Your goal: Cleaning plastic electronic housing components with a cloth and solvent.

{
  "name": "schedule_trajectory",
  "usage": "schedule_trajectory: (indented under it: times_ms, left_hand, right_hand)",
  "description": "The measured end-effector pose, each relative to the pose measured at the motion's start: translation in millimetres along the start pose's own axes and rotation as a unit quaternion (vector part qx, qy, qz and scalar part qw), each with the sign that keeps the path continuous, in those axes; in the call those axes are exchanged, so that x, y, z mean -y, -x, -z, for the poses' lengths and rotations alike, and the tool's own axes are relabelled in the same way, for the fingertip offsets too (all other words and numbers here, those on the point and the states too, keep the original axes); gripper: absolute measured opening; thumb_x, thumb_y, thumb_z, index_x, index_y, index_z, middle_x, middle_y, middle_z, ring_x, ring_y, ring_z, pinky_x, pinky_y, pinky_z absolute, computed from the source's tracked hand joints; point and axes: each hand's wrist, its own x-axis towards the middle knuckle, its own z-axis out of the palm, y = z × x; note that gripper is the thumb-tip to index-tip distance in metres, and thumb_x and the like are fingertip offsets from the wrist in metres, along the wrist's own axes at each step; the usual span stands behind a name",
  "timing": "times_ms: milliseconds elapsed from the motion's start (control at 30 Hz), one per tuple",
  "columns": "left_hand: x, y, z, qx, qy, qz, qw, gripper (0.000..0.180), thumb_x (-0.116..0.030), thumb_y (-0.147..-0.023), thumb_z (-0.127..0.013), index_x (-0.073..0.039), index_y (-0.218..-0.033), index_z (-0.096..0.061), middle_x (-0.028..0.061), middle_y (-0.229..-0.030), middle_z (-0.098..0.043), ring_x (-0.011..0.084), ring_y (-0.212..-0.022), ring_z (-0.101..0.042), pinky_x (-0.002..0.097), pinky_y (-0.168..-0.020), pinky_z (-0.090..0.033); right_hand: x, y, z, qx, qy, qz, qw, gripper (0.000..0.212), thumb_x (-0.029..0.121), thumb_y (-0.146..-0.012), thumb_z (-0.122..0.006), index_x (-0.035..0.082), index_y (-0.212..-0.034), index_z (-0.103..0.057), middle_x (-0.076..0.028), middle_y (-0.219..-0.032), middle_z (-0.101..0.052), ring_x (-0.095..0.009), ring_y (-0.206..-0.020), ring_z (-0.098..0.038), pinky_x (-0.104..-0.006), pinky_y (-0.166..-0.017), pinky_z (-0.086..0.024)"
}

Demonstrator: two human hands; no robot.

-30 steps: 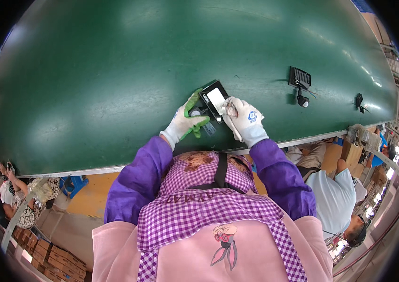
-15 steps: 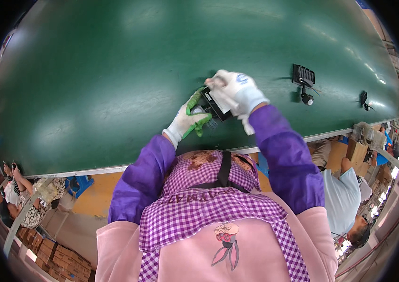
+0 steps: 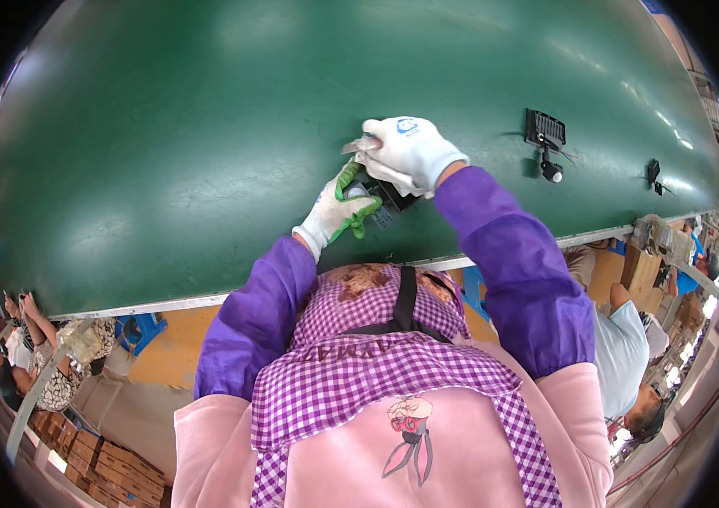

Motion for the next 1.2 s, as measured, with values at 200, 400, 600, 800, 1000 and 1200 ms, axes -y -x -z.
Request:
schedule_trajectory:
  times_ms: [200,400,600,800,1000,1200]
  left_hand:
    - [4,3,-5,0.001,-0.004,-0.041,0.999,0.081,-0.002,-0.078,-0.069,-0.009,-0.148,-0.029,0.0046,-0.094,-0.062,0.0105,-0.065,-0.059,0.0268,-0.044,-0.051]
    - [4,3,-6,-0.005,-0.011,-0.046,0.999,0.079,-0.001,-0.078,-0.069,-0.009,-0.147,-0.030,0.0037,-0.092,-0.059,0.0107,-0.065,-0.058,0.0264,-0.045,-0.050]
    - [-7,4,-14,0.000,-0.025,-0.037,0.999,0.078,0.000,-0.077,-0.069,-0.007,-0.146,-0.032,0.0051,-0.085,-0.059,0.0115,-0.061,-0.056,0.0274,-0.044,-0.050]
    - [5,1,-6,-0.016,-0.021,-0.007,1.000,0.084,0.001,-0.076,-0.070,-0.014,-0.148,-0.030,0.0072,-0.112,-0.060,0.0113,-0.067,-0.059,0.0254,-0.044,-0.051]
    - [11,17,-2,-0.073,0.024,-0.027,0.997,0.060,-0.003,-0.082,-0.068,-0.007,-0.136,-0.042,0.0041,-0.072,-0.058,0.0112,-0.049,-0.052,0.0286,-0.042,-0.046]
    - [-7,133,157,-0.358,0.082,-0.100,0.925,0.021,-0.021,-0.095,-0.056,-0.006,-0.107,-0.061,0.0091,-0.092,-0.066,0.0177,-0.077,-0.065,0.0251,-0.056,-0.046]
  right_hand:
    - [-7,65,-89,-0.227,-0.002,0.028,0.973,0.029,0.035,-0.084,-0.059,0.016,-0.106,-0.057,-0.009,-0.101,-0.064,-0.031,-0.095,-0.063,-0.0512,-0.081,-0.045]
    - [-20,69,-108,-0.244,-0.068,-0.045,0.966,0.020,0.028,-0.086,-0.057,0.012,-0.098,-0.057,-0.014,-0.090,-0.064,-0.034,-0.084,-0.064,-0.0442,-0.073,-0.051]
    - [-46,-8,-45,-0.207,-0.126,-0.156,0.958,0.028,0.034,-0.092,-0.050,0.010,-0.104,-0.057,-0.016,-0.102,-0.065,-0.036,-0.096,-0.062,-0.0449,-0.083,-0.048]
    - [-3,43,-82,-0.335,0.017,-0.043,0.941,0.026,0.033,-0.087,-0.052,0.011,-0.102,-0.056,-0.011,-0.097,-0.063,-0.031,-0.087,-0.064,-0.0431,-0.078,-0.050]
    - [-33,85,-143,-0.341,-0.023,-0.059,0.938,0.024,0.028,-0.083,-0.059,0.012,-0.100,-0.057,-0.012,-0.096,-0.066,-0.031,-0.083,-0.066,-0.0468,-0.077,-0.049]
    - [-90,129,-155,-0.374,-0.211,-0.201,0.880,0.024,0.024,-0.084,-0.062,0.005,-0.098,-0.059,-0.018,-0.092,-0.065,-0.037,-0.086,-0.063,-0.0422,-0.074,-0.048]
